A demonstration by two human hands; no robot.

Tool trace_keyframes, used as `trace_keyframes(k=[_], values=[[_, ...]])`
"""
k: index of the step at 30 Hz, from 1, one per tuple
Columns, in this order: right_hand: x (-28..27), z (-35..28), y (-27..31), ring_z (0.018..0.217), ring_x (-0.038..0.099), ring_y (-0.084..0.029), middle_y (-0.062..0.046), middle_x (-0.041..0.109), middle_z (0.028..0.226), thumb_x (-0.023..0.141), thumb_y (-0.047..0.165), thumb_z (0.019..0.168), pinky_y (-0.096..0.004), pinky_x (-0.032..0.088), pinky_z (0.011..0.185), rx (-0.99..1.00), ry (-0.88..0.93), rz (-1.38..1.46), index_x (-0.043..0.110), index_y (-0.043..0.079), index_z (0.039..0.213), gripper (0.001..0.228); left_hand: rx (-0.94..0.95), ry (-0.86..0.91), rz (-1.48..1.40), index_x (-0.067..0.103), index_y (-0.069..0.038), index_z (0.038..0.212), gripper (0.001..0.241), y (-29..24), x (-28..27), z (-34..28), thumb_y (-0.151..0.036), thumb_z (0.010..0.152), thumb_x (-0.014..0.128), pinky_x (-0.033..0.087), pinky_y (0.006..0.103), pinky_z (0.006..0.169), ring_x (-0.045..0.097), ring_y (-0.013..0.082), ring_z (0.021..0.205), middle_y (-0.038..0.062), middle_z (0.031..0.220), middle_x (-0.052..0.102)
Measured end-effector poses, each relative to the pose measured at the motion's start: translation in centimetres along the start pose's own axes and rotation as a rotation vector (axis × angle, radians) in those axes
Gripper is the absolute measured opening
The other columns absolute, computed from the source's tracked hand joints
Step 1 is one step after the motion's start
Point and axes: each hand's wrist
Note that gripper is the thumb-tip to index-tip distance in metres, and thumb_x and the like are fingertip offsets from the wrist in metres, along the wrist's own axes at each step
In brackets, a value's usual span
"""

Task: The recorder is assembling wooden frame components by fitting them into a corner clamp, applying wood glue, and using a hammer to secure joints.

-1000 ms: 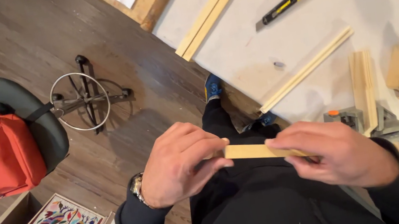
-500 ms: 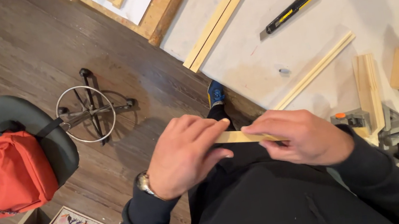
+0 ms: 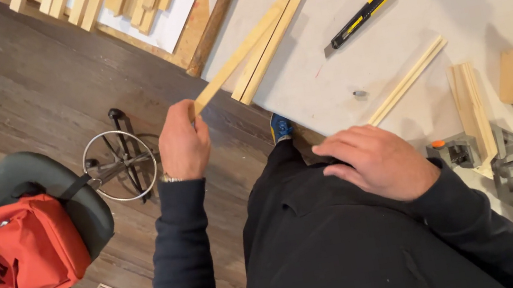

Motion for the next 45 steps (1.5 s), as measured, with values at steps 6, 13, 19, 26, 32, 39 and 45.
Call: trace_keyframes(k=[6, 13, 19, 26, 32, 39, 45], values=[[1.5, -2.1, -0.9, 0.098, 0.066, -0.029, -0.008, 0.071, 0.106, 0.074, 0.028, 0.085, -0.040, 0.052, 0.085, 0.121, 0.071, -0.013, 0.069, 0.008, 0.116, 0.037, -0.063, -0.077, -0.083, 0.060, 0.000, 0.122, 0.026, 2.4, 5.3, 3.1, -0.005, 0.097, 0.065, 0.051, 0.0454, 0.088, 0.063, 0.0396, 0.105, 0.018, 0.117, 0.060], [2.0, -3.3, -1.3, 0.099, 0.066, -0.030, -0.009, 0.070, 0.105, 0.073, 0.028, 0.086, -0.040, 0.052, 0.085, 0.197, 0.039, -0.024, 0.068, 0.008, 0.119, 0.039, 0.090, -0.115, 0.189, 0.065, -0.001, 0.108, 0.025, 2.5, 9.0, 5.6, -0.010, 0.088, 0.076, 0.046, 0.0474, 0.101, 0.051, 0.0406, 0.121, 0.017, 0.130, 0.053], [2.6, -4.2, -1.9, 0.100, 0.066, -0.031, -0.010, 0.070, 0.106, 0.073, 0.030, 0.086, -0.041, 0.052, 0.086, 0.250, 0.037, -0.037, 0.067, 0.008, 0.119, 0.040, 0.354, -0.161, 0.349, 0.064, -0.008, 0.083, 0.025, 1.6, 8.9, 8.5, -0.022, 0.073, 0.083, 0.040, 0.0527, 0.098, 0.050, 0.0404, 0.126, 0.019, 0.139, 0.053], [2.8, -4.8, -1.9, 0.102, 0.066, -0.033, -0.012, 0.070, 0.108, 0.072, 0.031, 0.087, -0.042, 0.052, 0.086, 0.303, 0.031, -0.024, 0.066, 0.008, 0.121, 0.041, 0.208, -0.029, 0.288, 0.073, -0.009, 0.097, 0.019, 4.1, 9.8, 8.9, -0.020, 0.085, 0.081, 0.045, 0.0483, 0.092, 0.054, 0.0349, 0.115, 0.010, 0.132, 0.059], [2.9, -5.2, -2.2, 0.102, 0.066, -0.032, -0.011, 0.070, 0.109, 0.072, 0.030, 0.087, -0.042, 0.053, 0.087, 0.323, 0.014, -0.018, 0.066, 0.008, 0.120, 0.040, 0.101, -0.076, 0.347, 0.075, -0.010, 0.097, 0.019, 5.3, 9.5, 8.7, -0.023, 0.086, 0.081, 0.045, 0.0483, 0.091, 0.054, 0.0340, 0.115, 0.009, 0.131, 0.061], [3.5, -5.5, -2.6, 0.100, 0.066, -0.032, -0.011, 0.071, 0.108, 0.073, 0.029, 0.086, -0.042, 0.053, 0.086, 0.341, -0.010, -0.006, 0.067, 0.007, 0.118, 0.040, -0.017, -0.194, 0.340, 0.077, -0.011, 0.095, 0.016, 4.5, 10.5, 8.4, -0.022, 0.084, 0.079, 0.045, 0.0494, 0.091, 0.054, 0.0342, 0.116, 0.007, 0.131, 0.063], [4.4, -6.7, -3.4, 0.095, 0.067, -0.032, -0.010, 0.071, 0.099, 0.071, 0.024, 0.087, -0.043, 0.053, 0.082, 0.338, -0.088, 0.002, 0.068, 0.008, 0.106, 0.025, 0.031, -0.219, 0.368, 0.078, -0.012, 0.099, 0.017, 5.6, 11.2, 9.1, -0.024, 0.088, 0.080, 0.045, 0.0502, 0.093, 0.054, 0.0350, 0.119, 0.007, 0.132, 0.062]])
Point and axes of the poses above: each hand's wrist, its own z-axis towards the middle knuckle, its own x-axis out of the palm, y = z × x
